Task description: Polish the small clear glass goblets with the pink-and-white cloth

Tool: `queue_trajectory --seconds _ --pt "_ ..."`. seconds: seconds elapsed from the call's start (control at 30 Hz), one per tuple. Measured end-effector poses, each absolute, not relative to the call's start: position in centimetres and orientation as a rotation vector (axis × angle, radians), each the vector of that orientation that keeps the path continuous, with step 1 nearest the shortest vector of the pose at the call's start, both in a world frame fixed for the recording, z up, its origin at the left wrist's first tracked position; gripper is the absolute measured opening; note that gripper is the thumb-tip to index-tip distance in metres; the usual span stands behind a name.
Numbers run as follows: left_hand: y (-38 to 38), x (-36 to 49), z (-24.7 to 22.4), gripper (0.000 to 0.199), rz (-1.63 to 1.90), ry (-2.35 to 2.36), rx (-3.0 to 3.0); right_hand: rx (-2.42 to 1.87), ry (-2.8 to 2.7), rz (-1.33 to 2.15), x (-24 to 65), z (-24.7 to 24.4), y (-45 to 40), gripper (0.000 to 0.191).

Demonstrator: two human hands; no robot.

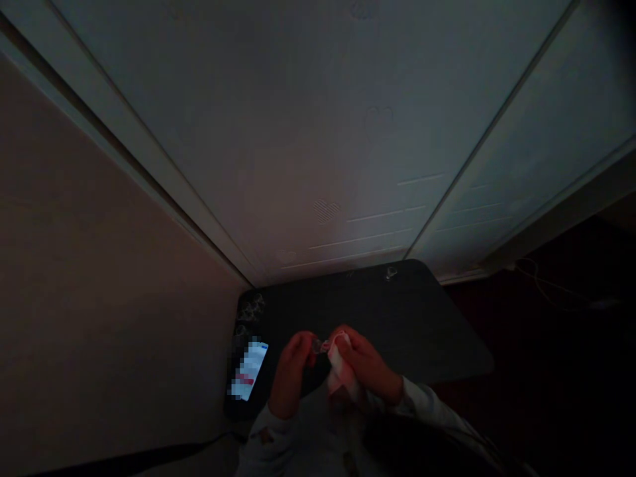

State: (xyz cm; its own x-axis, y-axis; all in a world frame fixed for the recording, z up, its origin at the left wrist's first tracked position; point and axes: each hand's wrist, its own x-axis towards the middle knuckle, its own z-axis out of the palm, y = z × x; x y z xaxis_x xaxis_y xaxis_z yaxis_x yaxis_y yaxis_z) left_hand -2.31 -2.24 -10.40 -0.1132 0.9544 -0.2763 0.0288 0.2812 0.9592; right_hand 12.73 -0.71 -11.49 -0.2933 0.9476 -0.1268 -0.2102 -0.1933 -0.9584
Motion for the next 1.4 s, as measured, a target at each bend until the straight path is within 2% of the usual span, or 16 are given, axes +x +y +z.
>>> queue_trajectory --seconds 0.37,0.47,0.63,0.93,1.13,1.4 --pt "-2.0 -2.2 -9.5 0.025 1.023 1.506 1.061 -1.12 -0.838 1.559 12.6 -11.7 -0.4 0.046" --pt "-2.2 -1.9 -9.3 0.023 1.006 1.525 1.109 -1.134 -0.908 1.505 12.5 -11.7 -0.3 0.047" --pt "-2.3 -1.2 -9.4 0.033 1.043 1.527 1.115 -1.1 -1.016 1.515 12.0 -11.8 -0.5 0.045" --pt "-2.1 -0.8 -10.3 0.018 1.138 1.543 1.039 -0.984 -1.204 1.537 11.8 -12.5 -0.8 0.046" --pt "-2.6 -0.2 -9.5 0.022 1.164 1.474 1.044 -0.926 -1.097 1.701 11.6 -12.8 -1.0 0.06" --pt "-2.5 -0.3 -9.8 0.028 1.11 1.394 1.191 -0.953 -1.016 1.705 11.7 -12.7 -1.2 0.062"
